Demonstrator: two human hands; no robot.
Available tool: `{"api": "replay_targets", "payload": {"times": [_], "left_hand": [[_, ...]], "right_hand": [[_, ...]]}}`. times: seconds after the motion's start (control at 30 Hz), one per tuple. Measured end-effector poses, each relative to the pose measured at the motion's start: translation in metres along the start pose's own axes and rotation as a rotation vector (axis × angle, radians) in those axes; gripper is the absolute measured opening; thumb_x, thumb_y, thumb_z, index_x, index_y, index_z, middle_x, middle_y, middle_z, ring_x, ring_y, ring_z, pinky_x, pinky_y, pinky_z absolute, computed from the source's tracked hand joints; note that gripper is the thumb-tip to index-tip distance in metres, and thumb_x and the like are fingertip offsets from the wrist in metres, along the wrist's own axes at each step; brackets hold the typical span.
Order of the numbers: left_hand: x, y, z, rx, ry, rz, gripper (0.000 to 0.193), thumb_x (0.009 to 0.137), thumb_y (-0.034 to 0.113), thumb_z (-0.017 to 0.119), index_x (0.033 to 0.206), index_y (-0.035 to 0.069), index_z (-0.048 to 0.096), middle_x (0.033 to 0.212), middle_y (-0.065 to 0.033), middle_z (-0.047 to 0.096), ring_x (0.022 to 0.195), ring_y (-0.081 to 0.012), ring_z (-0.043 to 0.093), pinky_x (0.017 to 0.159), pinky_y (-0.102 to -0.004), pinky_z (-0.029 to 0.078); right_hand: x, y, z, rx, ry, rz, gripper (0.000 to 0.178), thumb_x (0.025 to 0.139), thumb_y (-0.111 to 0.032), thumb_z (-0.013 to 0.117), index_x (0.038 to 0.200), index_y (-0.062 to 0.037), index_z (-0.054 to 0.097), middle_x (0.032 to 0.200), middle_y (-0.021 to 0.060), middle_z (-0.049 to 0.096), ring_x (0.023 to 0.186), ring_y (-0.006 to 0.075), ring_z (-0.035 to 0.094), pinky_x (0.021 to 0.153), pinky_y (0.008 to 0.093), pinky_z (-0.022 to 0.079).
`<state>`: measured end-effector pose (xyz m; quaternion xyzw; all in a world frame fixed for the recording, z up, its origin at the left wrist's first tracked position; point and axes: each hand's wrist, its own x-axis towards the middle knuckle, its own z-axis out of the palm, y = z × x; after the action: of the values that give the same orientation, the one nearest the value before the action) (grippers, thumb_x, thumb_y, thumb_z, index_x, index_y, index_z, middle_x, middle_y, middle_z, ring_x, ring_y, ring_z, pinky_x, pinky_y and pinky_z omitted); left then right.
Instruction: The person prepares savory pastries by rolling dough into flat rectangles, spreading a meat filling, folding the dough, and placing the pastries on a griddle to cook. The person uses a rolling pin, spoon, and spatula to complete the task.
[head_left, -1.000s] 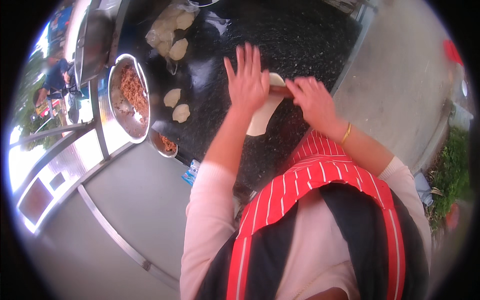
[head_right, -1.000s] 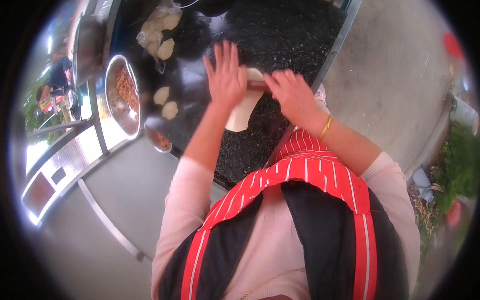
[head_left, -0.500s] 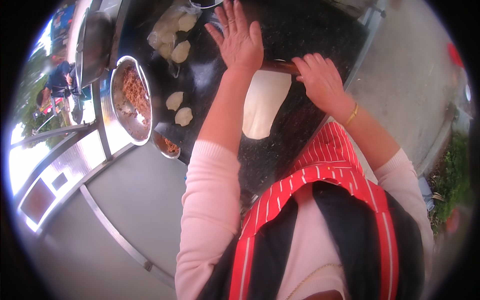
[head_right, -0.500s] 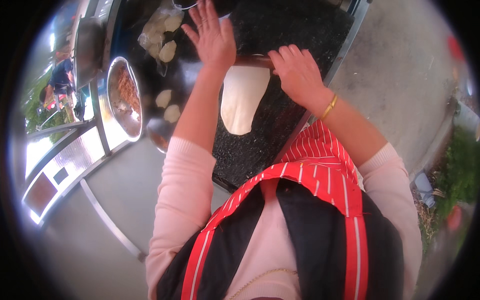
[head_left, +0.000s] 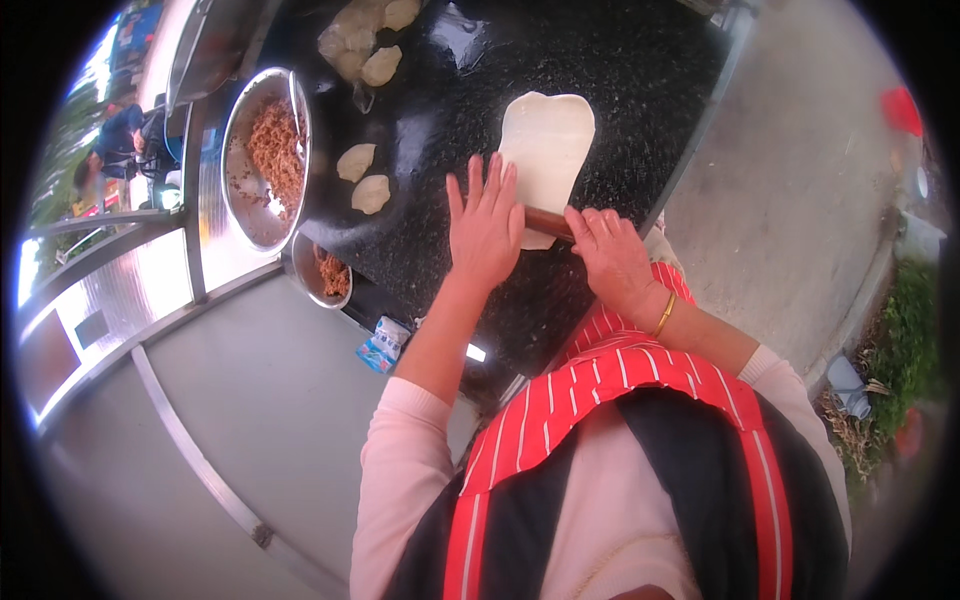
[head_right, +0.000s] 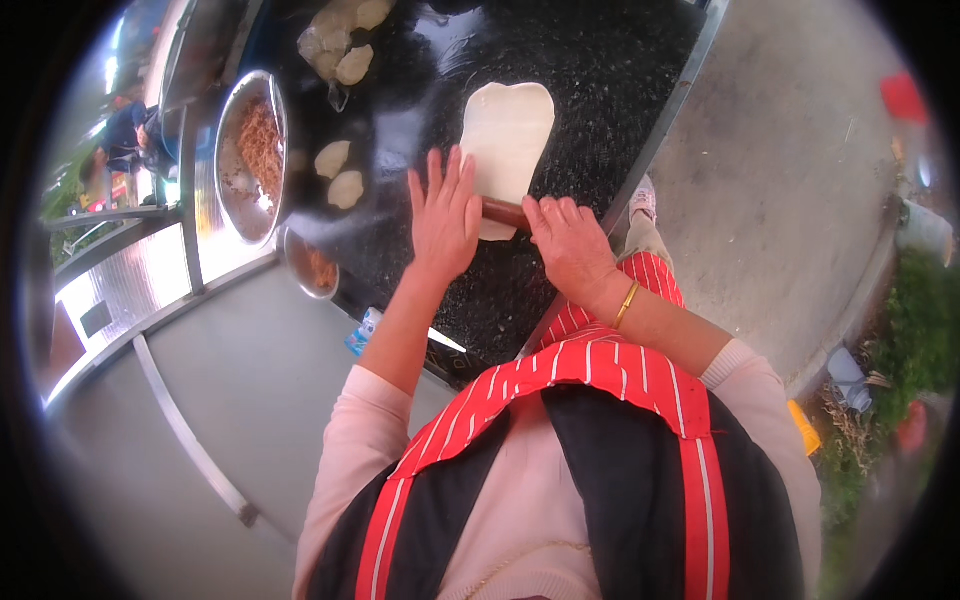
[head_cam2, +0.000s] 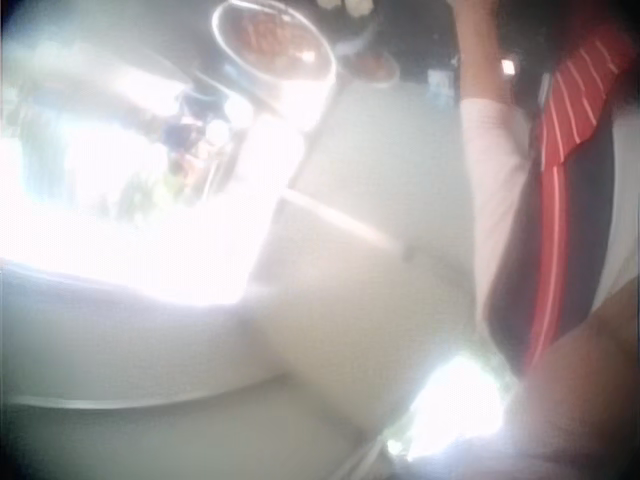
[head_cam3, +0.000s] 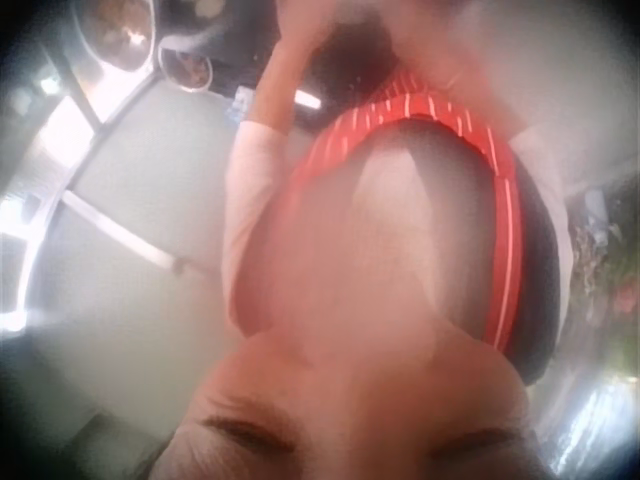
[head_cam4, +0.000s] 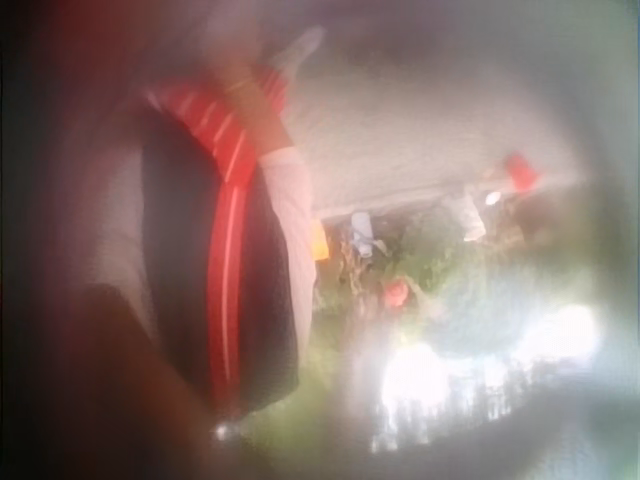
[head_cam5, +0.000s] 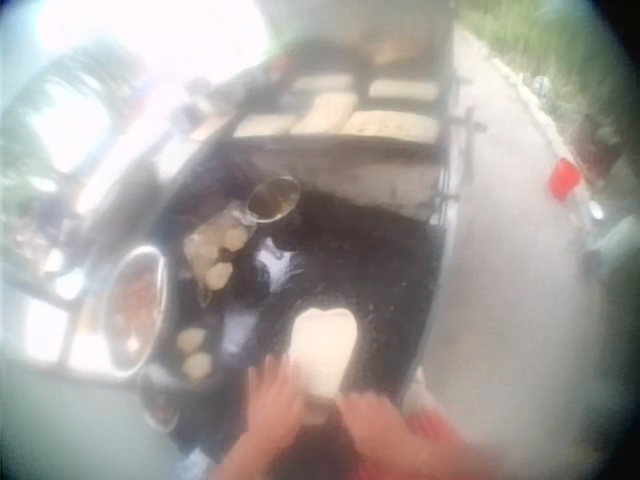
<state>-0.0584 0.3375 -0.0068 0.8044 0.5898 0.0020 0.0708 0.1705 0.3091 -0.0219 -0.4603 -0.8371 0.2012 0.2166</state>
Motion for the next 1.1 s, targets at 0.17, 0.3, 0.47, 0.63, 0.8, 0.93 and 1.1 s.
{"api": "replay_targets", "payload": {"times": [0.17, 0.3, 0.47, 0.63, 0.8, 0.93, 1.1], "left_hand": [[0.033, 0.006, 0.008, 0.085, 0.104, -0.050, 0.055, 0.103, 0.034, 0.044, 0.151, 0.007, 0.047, 0.162, -0.0130, 0.039, 0.154, -0.0384, 0.024, 0.123, -0.0641, 0.010], [-0.056, 0.003, -0.004, 0.030, 0.013, -0.085, 0.054, 0.102, 0.031, 0.049, 0.152, 0.010, 0.047, 0.163, -0.0127, 0.038, 0.154, -0.0414, 0.024, 0.121, -0.0666, 0.011], [-0.104, -0.018, -0.015, -0.229, 0.077, -0.045, 0.058, 0.099, 0.028, 0.056, 0.153, 0.009, 0.046, 0.163, -0.0132, 0.037, 0.155, -0.0404, 0.022, 0.124, -0.0591, 0.013], [-0.008, -0.001, -0.001, -0.041, 0.063, 0.005, 0.062, 0.101, 0.033, 0.051, 0.155, 0.004, 0.041, 0.165, -0.0157, 0.032, 0.155, -0.0405, 0.020, 0.125, -0.0578, 0.012], [0.122, 0.020, 0.007, -0.123, 0.239, -0.030, 0.066, 0.101, 0.033, 0.041, 0.159, 0.002, 0.032, 0.168, -0.0192, 0.026, 0.157, -0.0376, 0.017, 0.124, -0.0621, 0.006], [0.063, 0.015, 0.018, -0.003, -0.012, 0.060, 0.072, 0.098, 0.038, 0.046, 0.159, 0.002, 0.033, 0.168, -0.0190, 0.026, 0.156, -0.0373, 0.022, 0.123, -0.0633, 0.004], [0.160, 0.020, 0.000, -0.082, 0.156, 0.052, 0.071, 0.097, 0.035, 0.047, 0.159, 0.001, 0.033, 0.167, -0.0194, 0.028, 0.157, -0.0366, 0.019, 0.124, -0.0611, 0.003]], "right_hand": [[0.001, -0.005, 0.000, 0.019, 0.049, -0.022, 0.049, 0.087, -0.010, 0.065, 0.133, 0.0032, 0.056, 0.112, 0.0132, 0.058, 0.100, 0.0311, 0.055, 0.083, 0.0403, 0.046], [-0.029, -0.036, 0.018, 0.068, -0.035, -0.027, 0.050, 0.086, -0.010, 0.059, 0.134, 0.0033, 0.055, 0.111, 0.0127, 0.059, 0.100, 0.0288, 0.055, 0.081, 0.0394, 0.046], [-0.029, -0.057, 0.015, 0.219, -0.091, -0.043, 0.054, 0.084, -0.012, 0.068, 0.136, 0.0010, 0.055, 0.105, 0.0126, 0.059, 0.100, 0.0298, 0.056, 0.082, 0.0418, 0.048], [0.008, -0.014, 0.001, 0.122, 0.014, -0.006, 0.059, 0.082, -0.015, 0.073, 0.136, 0.0009, 0.054, 0.112, 0.0134, 0.059, 0.104, 0.0325, 0.056, 0.087, 0.0426, 0.048], [0.039, 0.039, -0.019, 0.017, 0.021, 0.073, 0.054, 0.083, -0.013, 0.073, 0.133, -0.0003, 0.057, 0.114, 0.0130, 0.058, 0.105, 0.0322, 0.056, 0.088, 0.0423, 0.047], [0.027, 0.048, -0.025, 0.134, -0.036, 0.049, 0.053, 0.084, -0.010, 0.071, 0.134, -0.0003, 0.056, 0.115, 0.0136, 0.058, 0.105, 0.0328, 0.055, 0.087, 0.0427, 0.047], [0.068, 0.077, -0.038, 0.108, -0.053, 0.099, 0.051, 0.085, -0.009, 0.069, 0.133, -0.0001, 0.056, 0.116, 0.0136, 0.057, 0.106, 0.0321, 0.055, 0.087, 0.0417, 0.046]]}}
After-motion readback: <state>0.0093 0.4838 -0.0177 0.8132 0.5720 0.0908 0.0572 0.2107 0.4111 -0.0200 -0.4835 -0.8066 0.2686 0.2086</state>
